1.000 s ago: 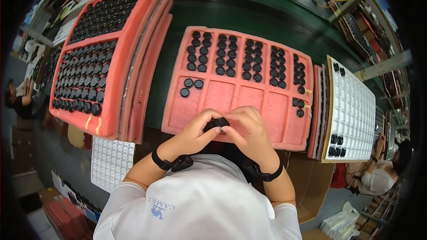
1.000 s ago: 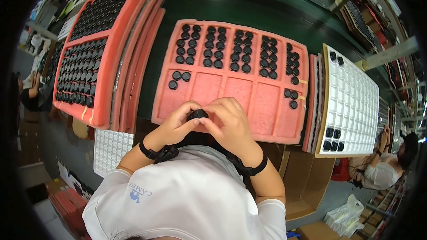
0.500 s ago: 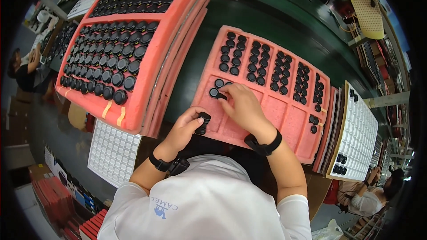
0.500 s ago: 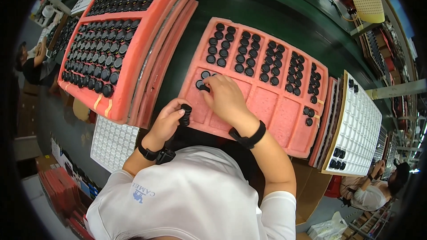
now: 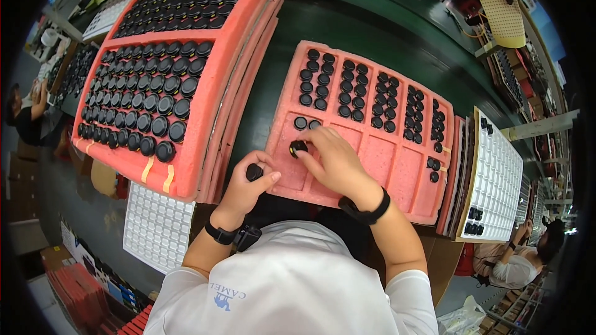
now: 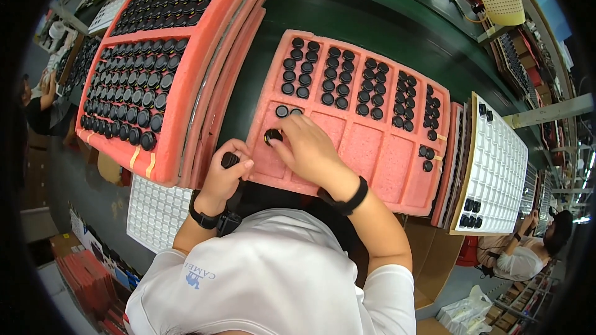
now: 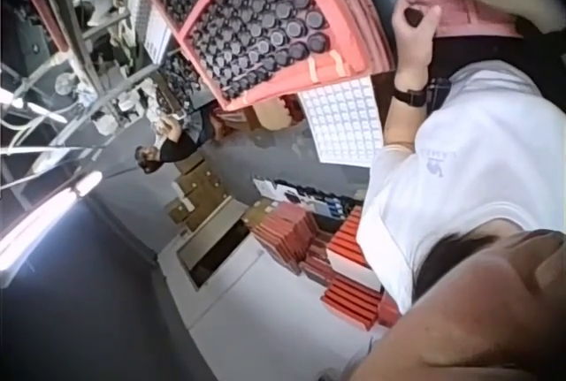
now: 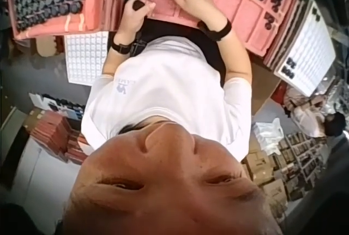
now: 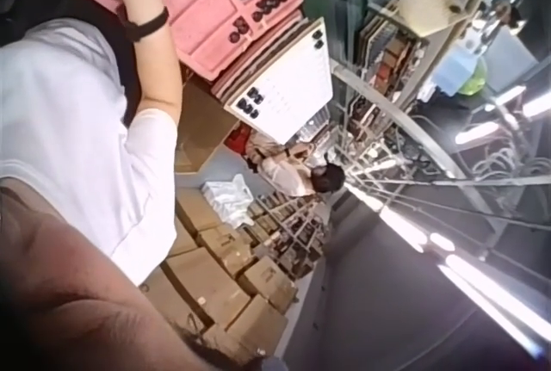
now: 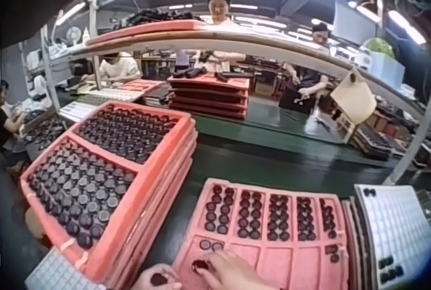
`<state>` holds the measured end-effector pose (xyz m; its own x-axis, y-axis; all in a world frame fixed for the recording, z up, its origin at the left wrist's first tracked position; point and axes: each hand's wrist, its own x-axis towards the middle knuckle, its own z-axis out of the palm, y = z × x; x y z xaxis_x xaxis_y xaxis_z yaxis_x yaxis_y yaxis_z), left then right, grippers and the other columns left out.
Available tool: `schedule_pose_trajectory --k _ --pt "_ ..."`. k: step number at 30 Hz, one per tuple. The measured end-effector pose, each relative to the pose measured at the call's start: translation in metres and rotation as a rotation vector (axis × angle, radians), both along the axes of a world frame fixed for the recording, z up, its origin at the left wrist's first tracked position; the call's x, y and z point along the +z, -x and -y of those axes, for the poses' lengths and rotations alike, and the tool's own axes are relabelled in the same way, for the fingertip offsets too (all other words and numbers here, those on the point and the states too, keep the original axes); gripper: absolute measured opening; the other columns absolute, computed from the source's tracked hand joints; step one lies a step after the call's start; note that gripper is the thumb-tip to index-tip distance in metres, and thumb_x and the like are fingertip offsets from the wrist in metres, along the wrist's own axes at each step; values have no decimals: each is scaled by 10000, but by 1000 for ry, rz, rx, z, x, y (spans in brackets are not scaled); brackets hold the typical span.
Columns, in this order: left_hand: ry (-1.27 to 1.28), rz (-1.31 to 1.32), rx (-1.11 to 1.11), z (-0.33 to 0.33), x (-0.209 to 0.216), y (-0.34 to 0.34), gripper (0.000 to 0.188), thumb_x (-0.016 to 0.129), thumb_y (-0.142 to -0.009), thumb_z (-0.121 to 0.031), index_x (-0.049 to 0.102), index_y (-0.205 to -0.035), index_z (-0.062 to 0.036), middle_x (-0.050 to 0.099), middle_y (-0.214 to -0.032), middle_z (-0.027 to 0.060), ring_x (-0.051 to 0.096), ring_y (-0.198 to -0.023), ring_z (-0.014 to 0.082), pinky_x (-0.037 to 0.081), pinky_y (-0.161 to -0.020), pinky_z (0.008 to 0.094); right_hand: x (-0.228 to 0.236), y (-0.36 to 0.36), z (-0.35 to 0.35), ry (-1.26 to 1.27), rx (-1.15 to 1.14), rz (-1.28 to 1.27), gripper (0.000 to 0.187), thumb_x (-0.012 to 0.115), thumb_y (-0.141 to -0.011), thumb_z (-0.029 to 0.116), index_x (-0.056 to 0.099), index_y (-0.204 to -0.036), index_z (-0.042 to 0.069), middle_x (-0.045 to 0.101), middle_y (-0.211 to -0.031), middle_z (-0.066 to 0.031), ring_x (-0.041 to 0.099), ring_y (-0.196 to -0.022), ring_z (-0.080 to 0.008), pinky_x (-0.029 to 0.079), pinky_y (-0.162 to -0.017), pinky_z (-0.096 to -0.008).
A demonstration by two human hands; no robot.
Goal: The person picks up a pink tray of small black components, joins two different black plastic parts together by hand, and places the assembled units into a white grid tray. This process is repeated for several components, handling each piece individually before placing the finished assemblies into the grid.
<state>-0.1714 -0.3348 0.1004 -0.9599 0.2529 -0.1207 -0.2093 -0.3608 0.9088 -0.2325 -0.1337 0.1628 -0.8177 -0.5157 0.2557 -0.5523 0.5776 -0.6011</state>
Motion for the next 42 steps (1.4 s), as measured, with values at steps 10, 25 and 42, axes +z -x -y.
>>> schedule_pose_trajectory --k 10,25,42 --pt "145 -305 -179 -50 59 21 380 680 -791 -146 551 -1102 30 580 -851 42 501 -713 65 433 -602 210 31 -53 -35 241 -18 -87 317 643 -693 -7 559 -998 26 557 -886 -132 545 -810 -311 449 -695 -371" --pt "-288 16 -394 -90 69 16 375 643 -845 -192 524 -1131 19 567 -848 48 494 -648 68 428 -575 209 19 -80 -86 1267 -69 772 296 507 -931 236 484 -1123 11 557 -888 -81 520 -806 -132 420 -717 -252" --pt "156 -531 -309 -116 76 6 341 667 -810 -73 474 -1083 -7 524 -985 85 492 -757 89 421 -689 231 12 -91 -86 1118 -143 460 205 466 -894 1 438 -1097 -2 458 -853 -1 415 -745 -58 357 -675 -190"
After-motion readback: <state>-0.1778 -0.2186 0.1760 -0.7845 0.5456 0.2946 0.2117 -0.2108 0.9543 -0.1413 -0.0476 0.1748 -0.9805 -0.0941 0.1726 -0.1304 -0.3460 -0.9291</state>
